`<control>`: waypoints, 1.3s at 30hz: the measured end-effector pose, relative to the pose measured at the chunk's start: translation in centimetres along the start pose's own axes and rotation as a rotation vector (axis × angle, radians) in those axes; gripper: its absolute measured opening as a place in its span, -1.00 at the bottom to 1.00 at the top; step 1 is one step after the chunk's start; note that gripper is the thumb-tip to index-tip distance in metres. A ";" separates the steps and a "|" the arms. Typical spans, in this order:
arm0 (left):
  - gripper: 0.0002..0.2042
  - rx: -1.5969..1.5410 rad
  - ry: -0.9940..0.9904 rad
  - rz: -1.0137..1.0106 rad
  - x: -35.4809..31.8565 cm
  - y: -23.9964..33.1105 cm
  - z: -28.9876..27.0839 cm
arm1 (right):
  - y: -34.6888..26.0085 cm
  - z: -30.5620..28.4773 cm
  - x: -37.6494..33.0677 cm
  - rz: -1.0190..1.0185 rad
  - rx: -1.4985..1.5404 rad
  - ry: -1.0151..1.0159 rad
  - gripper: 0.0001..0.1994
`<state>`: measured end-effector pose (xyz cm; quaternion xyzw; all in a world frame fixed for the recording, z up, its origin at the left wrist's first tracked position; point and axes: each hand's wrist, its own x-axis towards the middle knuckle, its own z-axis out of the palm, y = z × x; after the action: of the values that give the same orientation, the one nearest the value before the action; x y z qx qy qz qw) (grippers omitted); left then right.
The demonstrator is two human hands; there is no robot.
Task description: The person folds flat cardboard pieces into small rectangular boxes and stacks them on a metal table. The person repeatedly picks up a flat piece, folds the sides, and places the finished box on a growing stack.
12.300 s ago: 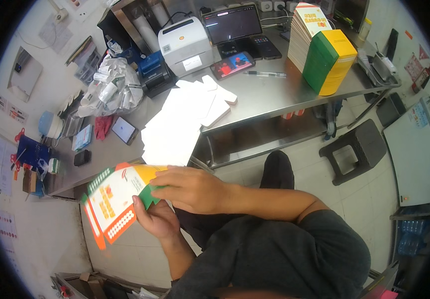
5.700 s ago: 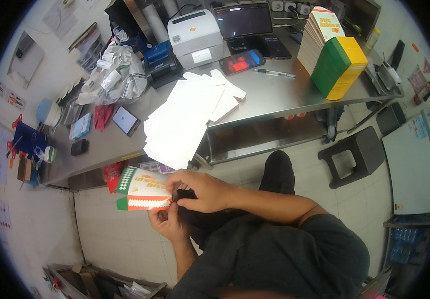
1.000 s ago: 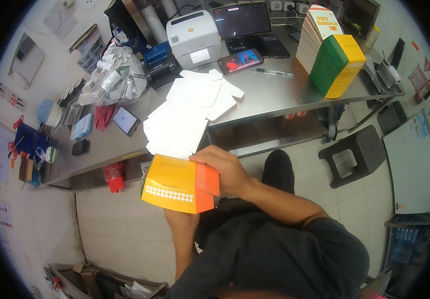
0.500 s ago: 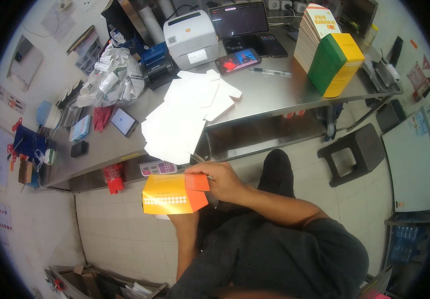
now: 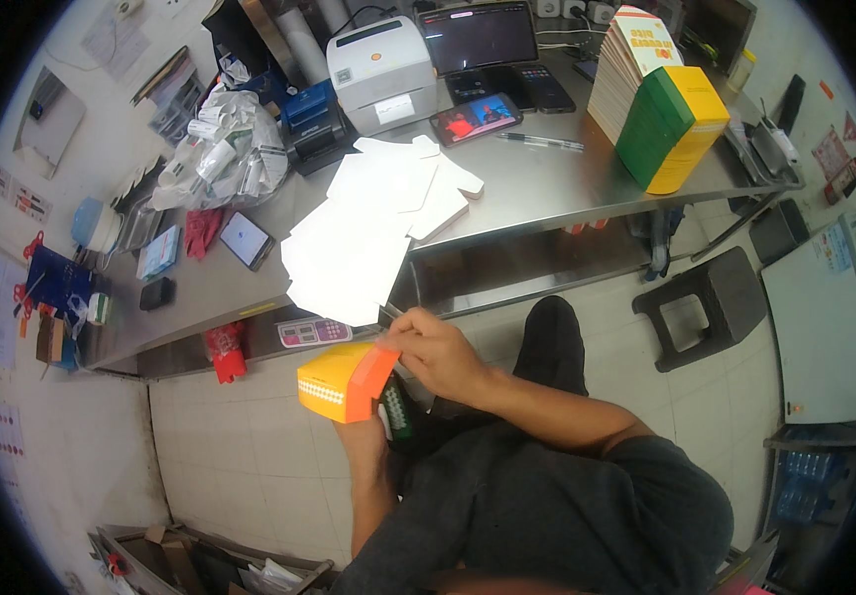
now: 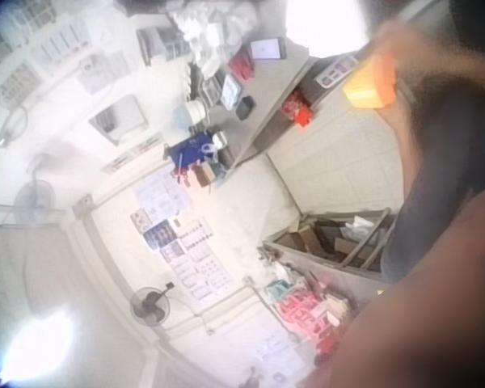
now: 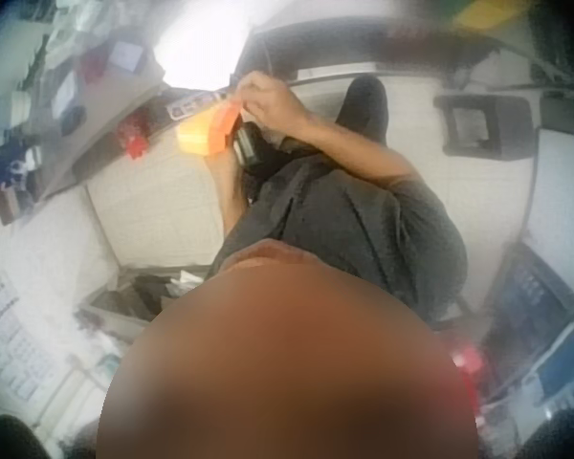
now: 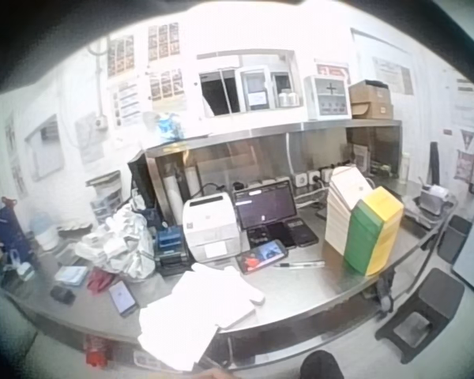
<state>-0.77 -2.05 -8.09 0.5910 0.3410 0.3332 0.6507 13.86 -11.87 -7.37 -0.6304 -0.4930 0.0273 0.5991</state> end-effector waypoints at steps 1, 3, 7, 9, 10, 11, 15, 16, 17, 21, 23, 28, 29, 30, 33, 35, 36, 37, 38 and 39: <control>-0.82 -0.224 -0.069 -0.097 -0.2 0.1 -0.4 | -0.1 -0.2 -0.2 0.009 -0.033 -0.054 -0.81; -0.86 -0.215 -0.095 -0.164 0.1 0.0 -0.9 | -0.2 -0.4 -0.7 -0.013 -0.045 -0.130 -0.85; -0.92 -0.360 -0.159 -0.270 0.1 -1.2 -1.5 | -0.2 -0.5 -1.5 0.141 0.048 -0.186 -0.89; -0.91 -0.434 -0.164 -0.341 -0.2 -2.1 -1.5 | 0.2 -0.7 -1.7 0.170 0.023 -0.262 -0.87; -0.91 -0.446 -0.151 -0.360 -0.5 -2.6 -1.3 | 0.4 -0.8 -1.7 0.191 0.012 -0.299 -0.86; -0.91 -0.459 -0.136 -0.379 -0.8 -3.1 -1.1 | 0.6 -0.8 -1.8 0.214 -0.011 -0.326 -0.85; -0.91 -0.467 -0.151 -0.398 -1.3 -4.3 -0.6 | 1.5 -0.7 -2.2 0.391 0.031 -0.324 -0.85; -0.91 -0.458 -0.160 -0.390 -1.2 -4.4 -0.6 | 1.7 -0.6 -2.3 0.434 0.072 -0.289 -0.85; -0.90 -0.456 -0.165 -0.396 -1.1 -4.6 -0.7 | 1.9 -0.5 -2.4 0.482 0.148 -0.267 -0.85; -0.89 -0.474 -0.216 -0.404 -0.5 -5.2 -1.1 | 2.4 -0.1 -2.4 0.615 0.376 -0.197 -0.88; -0.88 -0.505 -0.226 -0.442 -0.1 -5.4 -1.2 | 2.5 -0.1 -2.3 0.646 0.413 -0.201 -0.89; -0.86 -0.641 -0.284 -0.476 0.1 -5.5 -1.2 | 1.6 -0.3 -1.8 0.546 0.351 -0.239 -0.87; -0.85 -0.665 -0.280 -0.474 0.0 -5.5 -1.2 | 1.4 -0.3 -1.7 0.556 0.337 -0.253 -0.86; -0.84 -0.706 -0.289 -0.466 0.0 -5.6 -1.2 | 1.2 -0.3 -1.7 0.538 0.309 -0.260 -0.86; -0.80 -0.711 -0.304 -0.429 -0.1 -6.0 -1.4 | 1.1 -0.2 -1.3 0.532 0.296 -0.268 -0.86; -0.79 -0.692 -0.305 -0.406 0.0 -6.2 -1.6 | 1.1 -0.1 -1.1 0.556 0.316 -0.264 -0.86; -0.78 -0.706 -0.343 -0.382 0.2 -6.2 -1.8 | 1.1 -0.1 -1.0 0.572 0.330 -0.260 -0.86; -0.78 -0.700 -0.320 -0.398 0.3 -6.2 -1.8 | 1.2 0.1 -1.0 0.565 0.332 -0.253 -0.86; -0.78 -0.712 -0.326 -0.404 0.4 -6.1 -1.8 | 1.1 0.2 -1.0 0.543 0.314 -0.250 -0.85; -0.77 -0.724 -0.334 -0.410 0.5 -5.9 -1.7 | 1.0 0.3 -1.1 0.499 0.284 -0.242 -0.85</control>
<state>-1.77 -1.21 -14.10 0.2912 0.2028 0.1955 0.9143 13.68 -12.13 -8.85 -0.6341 -0.3820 0.3169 0.5929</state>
